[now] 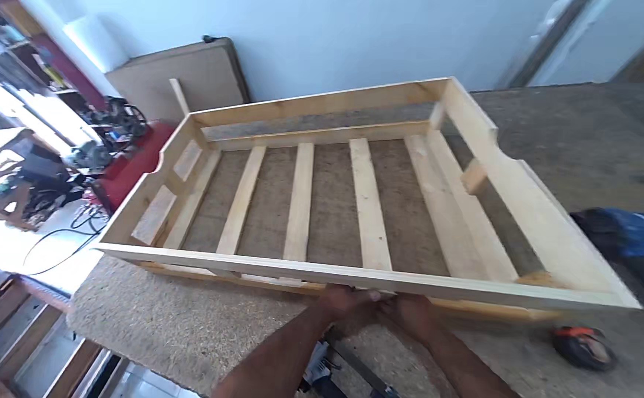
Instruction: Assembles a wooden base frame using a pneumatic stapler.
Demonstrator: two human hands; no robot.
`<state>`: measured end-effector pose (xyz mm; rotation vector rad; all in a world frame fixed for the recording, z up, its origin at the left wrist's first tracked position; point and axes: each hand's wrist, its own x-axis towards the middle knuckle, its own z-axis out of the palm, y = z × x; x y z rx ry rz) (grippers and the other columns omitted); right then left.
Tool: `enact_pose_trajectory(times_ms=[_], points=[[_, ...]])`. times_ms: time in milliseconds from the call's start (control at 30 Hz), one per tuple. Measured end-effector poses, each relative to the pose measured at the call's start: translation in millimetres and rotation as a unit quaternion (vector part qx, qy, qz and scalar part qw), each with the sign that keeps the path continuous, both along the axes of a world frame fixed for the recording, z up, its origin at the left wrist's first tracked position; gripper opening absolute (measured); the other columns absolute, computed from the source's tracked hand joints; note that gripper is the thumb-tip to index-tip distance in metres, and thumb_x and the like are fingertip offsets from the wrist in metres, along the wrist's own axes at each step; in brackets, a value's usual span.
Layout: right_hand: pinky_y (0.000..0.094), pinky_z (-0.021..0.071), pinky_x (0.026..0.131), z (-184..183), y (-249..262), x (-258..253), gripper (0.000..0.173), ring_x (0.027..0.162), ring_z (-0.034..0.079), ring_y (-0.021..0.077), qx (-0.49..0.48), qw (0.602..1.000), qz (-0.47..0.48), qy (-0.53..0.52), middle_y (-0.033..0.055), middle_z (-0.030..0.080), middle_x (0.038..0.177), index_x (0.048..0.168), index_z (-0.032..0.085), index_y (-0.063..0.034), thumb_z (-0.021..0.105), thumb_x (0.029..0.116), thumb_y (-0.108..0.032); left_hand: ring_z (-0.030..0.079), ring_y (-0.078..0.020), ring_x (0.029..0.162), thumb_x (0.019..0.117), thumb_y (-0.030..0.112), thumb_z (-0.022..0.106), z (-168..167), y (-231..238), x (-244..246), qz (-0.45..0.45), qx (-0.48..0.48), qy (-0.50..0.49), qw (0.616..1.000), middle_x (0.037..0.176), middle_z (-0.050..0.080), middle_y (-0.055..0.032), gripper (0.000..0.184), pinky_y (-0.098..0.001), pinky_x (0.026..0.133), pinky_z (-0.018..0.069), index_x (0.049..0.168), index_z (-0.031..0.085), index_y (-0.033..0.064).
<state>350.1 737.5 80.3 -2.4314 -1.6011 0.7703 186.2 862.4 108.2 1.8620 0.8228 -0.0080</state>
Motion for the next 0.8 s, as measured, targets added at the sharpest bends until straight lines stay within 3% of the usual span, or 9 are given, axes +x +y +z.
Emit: enact_pose_trajectory(times_ms=[100, 267, 433, 533, 667, 800], points=[[0.0633, 0.0414, 0.109, 2.6, 8.5, -0.6, 0.059, 0.128, 0.058, 0.0444, -0.029, 0.999, 0.015, -0.005, 0.0273, 0.065, 0.13, 0.123, 0.068, 0.003, 0.053, 0.1029, -0.051, 0.058, -0.0245, 0.133, 0.0961, 0.051, 0.067, -4.8, 4.3, -1.9, 0.006, 0.009, -0.013, 1.0, 0.135, 0.066, -0.0167, 0.062, -0.0465, 0.118, 0.041, 0.134, 0.065, 0.0025], [0.063, 0.039, 0.111, 21.0, 14.4, -3.3, 0.06, 0.132, 0.055, 0.0445, -0.058, 0.998, 0.004, 0.026, 0.0274, 0.062, 0.135, 0.128, 0.065, 0.0028, 0.049, 0.1047, -0.05, 0.06, -0.0315, 0.13, 0.1003, 0.058, 0.056, -8.2, 0.5, 1.1, -0.004, 0.073, 0.051, 0.996, 0.13, 0.067, -0.0213, 0.066, -0.0503, 0.116, 0.041, 0.129, 0.067, -0.0004], [0.0671, 0.0399, 0.108, 12.9, 22.1, 0.8, 0.06, 0.13, 0.056, 0.0451, -0.088, 0.995, -0.011, 0.036, 0.0265, 0.065, 0.131, 0.124, 0.067, 0.0013, 0.046, 0.1047, -0.052, 0.063, -0.0246, 0.125, 0.1018, 0.046, 0.06, -17.2, 4.0, 5.8, 0.0, 0.082, 0.004, 0.997, 0.125, 0.071, -0.0153, 0.049, -0.0449, 0.114, 0.0436, 0.124, 0.071, 0.0036], [0.0675, 0.042, 0.105, -0.2, 22.9, 5.2, 0.06, 0.127, 0.059, 0.0452, -0.075, 0.996, -0.001, 0.048, 0.0261, 0.066, 0.128, 0.122, 0.068, 0.0005, 0.047, 0.1043, -0.052, 0.063, -0.0234, 0.126, 0.1014, 0.047, 0.061, -16.9, 8.4, 3.7, -0.018, 0.074, 0.022, 0.997, 0.126, 0.071, -0.0137, 0.048, -0.0456, 0.115, 0.0432, 0.124, 0.072, 0.0057], [0.067, 0.0421, 0.106, -20.4, 20.7, 11.5, 0.057, 0.128, 0.058, 0.0425, -0.029, 0.999, -0.005, 0.045, 0.0222, 0.067, 0.129, 0.123, 0.07, -0.006, 0.053, 0.1008, -0.055, 0.063, -0.0244, 0.125, 0.1009, 0.041, 0.063, 2.9, 9.4, 8.6, -0.038, 0.075, 0.104, 0.991, 0.126, 0.071, -0.0139, 0.043, -0.0464, 0.113, 0.0437, 0.122, 0.072, 0.0055], [0.0663, 0.0408, 0.107, -24.7, 20.8, 14.4, 0.055, 0.129, 0.058, 0.0407, -0.055, 0.997, -0.004, 0.057, 0.0203, 0.067, 0.131, 0.124, 0.071, -0.009, 0.051, 0.1021, -0.056, 0.056, -0.0331, 0.135, 0.1059, 0.041, 0.053, -0.6, 6.4, 16.8, -0.074, 0.121, 0.233, 0.962, 0.137, 0.063, -0.0201, 0.05, -0.0499, 0.116, 0.0406, 0.134, 0.063, 0.0007]])
